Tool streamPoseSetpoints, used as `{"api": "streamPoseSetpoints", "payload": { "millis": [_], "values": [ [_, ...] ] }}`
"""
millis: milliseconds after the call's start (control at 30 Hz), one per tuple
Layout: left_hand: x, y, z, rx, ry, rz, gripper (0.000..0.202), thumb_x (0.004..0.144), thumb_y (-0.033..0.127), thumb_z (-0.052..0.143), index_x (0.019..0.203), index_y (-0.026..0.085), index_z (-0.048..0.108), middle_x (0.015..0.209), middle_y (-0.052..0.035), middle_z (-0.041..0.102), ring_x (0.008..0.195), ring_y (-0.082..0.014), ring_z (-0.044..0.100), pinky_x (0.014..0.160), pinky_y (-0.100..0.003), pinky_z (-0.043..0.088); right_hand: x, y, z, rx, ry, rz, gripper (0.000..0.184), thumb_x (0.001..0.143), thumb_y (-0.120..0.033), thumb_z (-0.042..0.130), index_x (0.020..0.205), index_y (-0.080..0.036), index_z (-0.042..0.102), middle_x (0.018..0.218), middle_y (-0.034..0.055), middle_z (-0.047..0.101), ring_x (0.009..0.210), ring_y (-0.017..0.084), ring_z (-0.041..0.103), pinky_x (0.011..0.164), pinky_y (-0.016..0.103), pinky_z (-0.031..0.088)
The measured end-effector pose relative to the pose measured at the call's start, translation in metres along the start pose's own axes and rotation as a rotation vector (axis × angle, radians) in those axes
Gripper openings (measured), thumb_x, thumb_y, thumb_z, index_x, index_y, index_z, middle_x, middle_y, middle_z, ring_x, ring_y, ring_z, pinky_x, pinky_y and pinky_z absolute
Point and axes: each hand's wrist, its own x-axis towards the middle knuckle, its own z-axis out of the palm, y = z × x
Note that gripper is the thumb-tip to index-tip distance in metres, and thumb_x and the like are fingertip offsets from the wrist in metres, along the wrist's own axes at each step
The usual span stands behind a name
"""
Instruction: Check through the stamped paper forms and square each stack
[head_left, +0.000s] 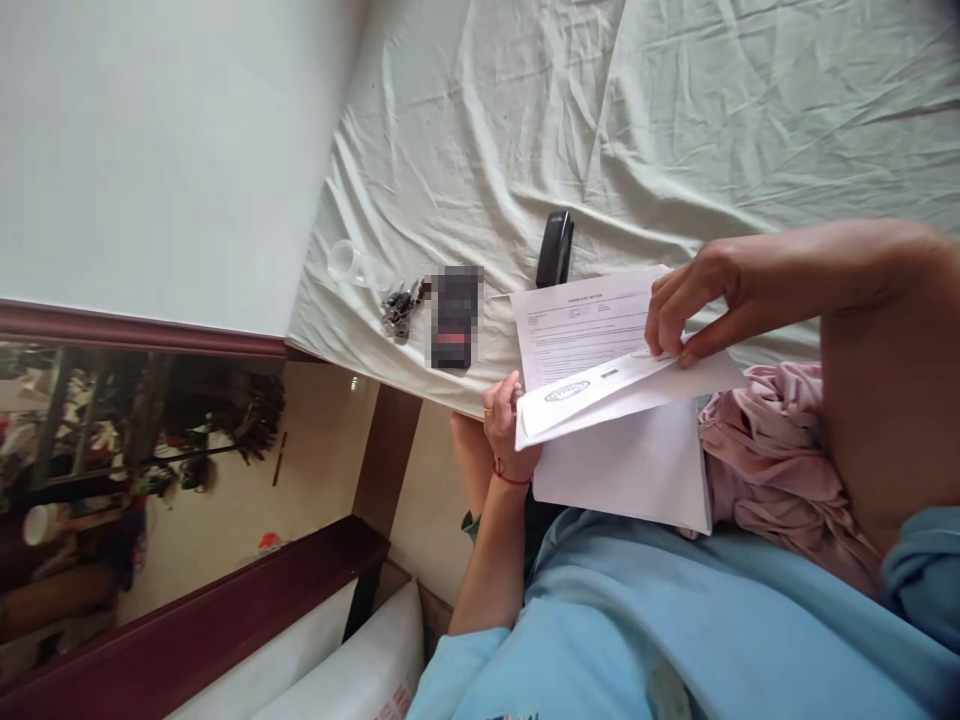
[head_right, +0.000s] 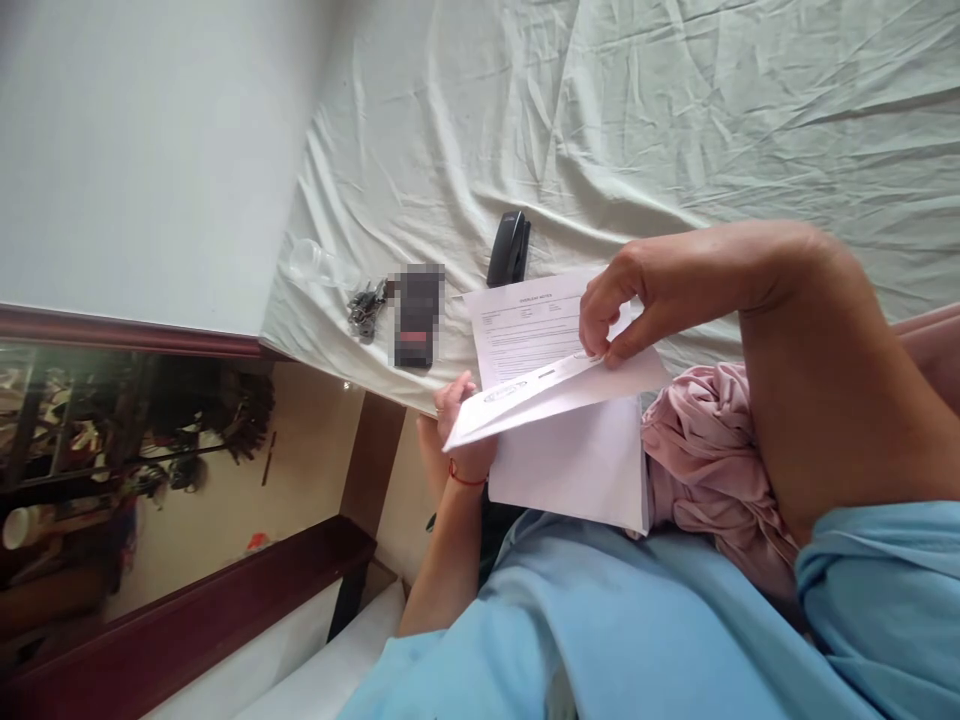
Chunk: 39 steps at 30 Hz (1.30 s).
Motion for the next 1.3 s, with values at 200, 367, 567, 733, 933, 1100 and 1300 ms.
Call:
{"api": "streamPoseSetpoints", "payload": {
  "millis": [200, 367, 567, 733, 933, 1100, 1300],
  "values": [
    [0.004, 0.004, -0.011, -0.024, -0.177, 0.021, 0.018, 0.104, 0.023, 0.068, 0.111, 0.024, 0.084, 0.112, -0.0074, 0.075, 0.101, -0.0209, 0.075, 0.09, -0.035, 0.062, 0.001, -0.01, 0.0, 0.058, -0.109, -0.033, 0.047, 0.084, -0.073, 0.086, 0.092, -0.026, 0.089, 0.097, 0.0084, 0.083, 0.095, 0.026, 0.075, 0.078, 0.037, 0.055],
    [0.008, 0.007, -0.015, -0.066, -0.222, 0.032, 0.016, 0.102, 0.021, 0.067, 0.104, 0.025, 0.083, 0.103, -0.0059, 0.08, 0.096, -0.0211, 0.076, 0.089, -0.035, 0.063, 0.007, 0.01, 0.001, 0.032, 0.072, 0.053, 0.05, 0.09, -0.074, 0.077, 0.106, -0.028, 0.09, 0.095, 0.005, 0.082, 0.088, 0.025, 0.073, 0.076, 0.038, 0.054],
    [0.01, 0.009, -0.014, -0.096, -0.207, 0.065, 0.017, 0.101, 0.018, 0.07, 0.107, 0.025, 0.084, 0.103, -0.0053, 0.082, 0.095, -0.0205, 0.077, 0.088, -0.033, 0.062, 0.024, 0.04, 0.006, -0.06, 0.647, 0.251, 0.041, 0.086, -0.068, 0.081, 0.101, -0.03, 0.088, 0.078, 0.0035, 0.073, 0.073, 0.023, 0.062, 0.069, 0.042, 0.046],
    [0.007, 0.007, -0.012, -0.114, -0.162, 0.087, 0.027, 0.102, 0.013, 0.067, 0.117, 0.027, 0.086, 0.105, -0.0049, 0.081, 0.096, -0.0191, 0.077, 0.09, -0.032, 0.063, 0.028, 0.042, 0.007, -0.055, 0.599, 0.272, 0.043, 0.085, -0.067, 0.081, 0.101, -0.027, 0.087, 0.075, 0.0039, 0.069, 0.067, 0.02, 0.057, 0.067, 0.041, 0.045],
    [0.004, 0.005, -0.014, -0.049, -0.195, 0.04, 0.022, 0.104, 0.021, 0.066, 0.109, 0.027, 0.087, 0.105, -0.0061, 0.08, 0.098, -0.0214, 0.077, 0.089, -0.035, 0.065, 0.029, 0.049, 0.008, -0.093, 0.527, 0.173, 0.041, 0.086, -0.07, 0.082, 0.095, -0.03, 0.086, 0.077, 0.0046, 0.07, 0.082, 0.025, 0.064, 0.074, 0.042, 0.048],
    [0.003, 0.006, -0.014, -0.061, -0.199, 0.009, 0.021, 0.103, 0.02, 0.067, 0.108, 0.027, 0.087, 0.104, -0.0059, 0.079, 0.099, -0.0212, 0.076, 0.088, -0.035, 0.064, 0.029, 0.052, 0.009, -0.128, 0.527, 0.198, 0.046, 0.084, -0.074, 0.083, 0.094, -0.029, 0.085, 0.079, 0.0049, 0.07, 0.081, 0.025, 0.064, 0.074, 0.043, 0.048],
    [0.002, 0.005, -0.013, -0.108, -0.176, 0.016, 0.022, 0.102, 0.018, 0.069, 0.11, 0.028, 0.087, 0.105, -0.0058, 0.079, 0.098, -0.0215, 0.076, 0.088, -0.036, 0.064, 0.031, 0.052, 0.011, -0.134, 0.533, 0.192, 0.046, 0.086, -0.077, 0.079, 0.093, -0.032, 0.086, 0.08, 0.0048, 0.074, 0.081, 0.027, 0.067, 0.077, 0.044, 0.051]
  ]
}}
